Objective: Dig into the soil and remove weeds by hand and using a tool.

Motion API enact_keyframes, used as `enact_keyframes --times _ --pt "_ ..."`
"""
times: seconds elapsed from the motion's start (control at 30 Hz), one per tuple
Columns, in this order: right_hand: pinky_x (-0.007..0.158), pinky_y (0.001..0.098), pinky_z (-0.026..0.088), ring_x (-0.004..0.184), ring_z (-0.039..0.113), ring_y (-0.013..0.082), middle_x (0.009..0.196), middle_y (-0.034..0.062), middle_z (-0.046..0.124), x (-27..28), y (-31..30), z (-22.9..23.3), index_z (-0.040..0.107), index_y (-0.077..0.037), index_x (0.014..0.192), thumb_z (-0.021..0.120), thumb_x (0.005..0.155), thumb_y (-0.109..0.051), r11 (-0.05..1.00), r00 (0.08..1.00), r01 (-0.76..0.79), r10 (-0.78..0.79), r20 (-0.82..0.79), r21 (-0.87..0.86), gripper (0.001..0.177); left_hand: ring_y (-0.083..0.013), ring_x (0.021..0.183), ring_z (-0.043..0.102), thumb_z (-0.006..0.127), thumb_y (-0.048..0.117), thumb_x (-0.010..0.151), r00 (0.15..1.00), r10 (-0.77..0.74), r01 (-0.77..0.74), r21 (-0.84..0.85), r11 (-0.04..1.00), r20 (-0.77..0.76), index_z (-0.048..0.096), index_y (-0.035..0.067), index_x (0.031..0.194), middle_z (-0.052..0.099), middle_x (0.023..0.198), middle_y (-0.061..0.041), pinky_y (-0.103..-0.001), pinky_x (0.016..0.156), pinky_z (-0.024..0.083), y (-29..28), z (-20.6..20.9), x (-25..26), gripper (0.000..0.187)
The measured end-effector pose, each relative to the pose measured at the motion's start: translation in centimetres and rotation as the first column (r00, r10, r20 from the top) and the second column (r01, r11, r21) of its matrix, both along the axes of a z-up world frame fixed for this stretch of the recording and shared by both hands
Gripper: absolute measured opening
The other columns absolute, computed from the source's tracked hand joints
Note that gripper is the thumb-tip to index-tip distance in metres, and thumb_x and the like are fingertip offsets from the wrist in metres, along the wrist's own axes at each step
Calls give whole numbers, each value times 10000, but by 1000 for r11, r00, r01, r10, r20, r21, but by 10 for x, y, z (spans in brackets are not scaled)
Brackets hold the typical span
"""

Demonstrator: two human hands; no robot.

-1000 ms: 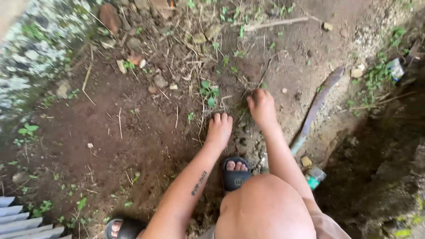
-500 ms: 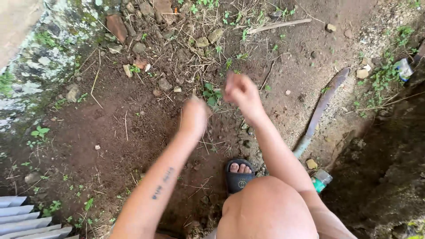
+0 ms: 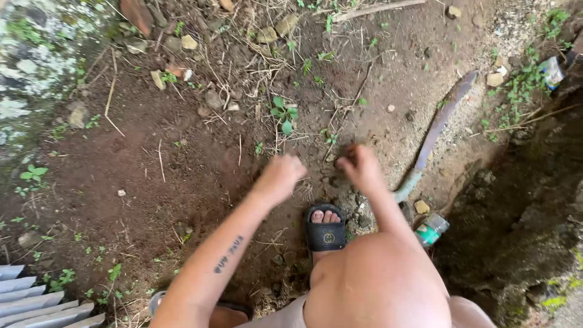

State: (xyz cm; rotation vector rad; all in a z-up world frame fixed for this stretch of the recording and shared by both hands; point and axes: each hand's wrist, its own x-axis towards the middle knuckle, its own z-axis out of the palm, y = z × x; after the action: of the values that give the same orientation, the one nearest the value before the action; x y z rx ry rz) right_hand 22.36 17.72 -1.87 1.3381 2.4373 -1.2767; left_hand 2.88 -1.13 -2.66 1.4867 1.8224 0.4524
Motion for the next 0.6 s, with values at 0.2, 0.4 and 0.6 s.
enact_keyframes --times 0.2,0.4,0.6 --pt "777 491 578 951 678 430 1282 195 556 -6 -30 4 552 -96 1333 723 945 -260 922 921 -370 348 176 112 454 -263 1212 550 742 141 860 969 -197 200 -8 980 150 705 115 1157 652 1214 -85 -437 1050 446 -46 12 48 301" --pt "818 531 551 974 659 466 1196 226 556 -21 -3 25 460 -97 1386 726 909 -231 826 806 -561 561 190 -58 562 -327 1130 505 810 122 641 970 -196 175 144 974 144 725 102 1184 615 1142 -118 -467 950 384 -48 34 56 551" --pt "828 540 552 1008 667 455 1218 219 574 -23 -2 22 467 -79 1326 714 908 -152 830 795 -544 557 241 -123 491 -244 1113 567 697 41 713 991 -133 124 237 963 23 748 94 1055 663 1070 -37 -396 984 421 -51 -8 85 350"
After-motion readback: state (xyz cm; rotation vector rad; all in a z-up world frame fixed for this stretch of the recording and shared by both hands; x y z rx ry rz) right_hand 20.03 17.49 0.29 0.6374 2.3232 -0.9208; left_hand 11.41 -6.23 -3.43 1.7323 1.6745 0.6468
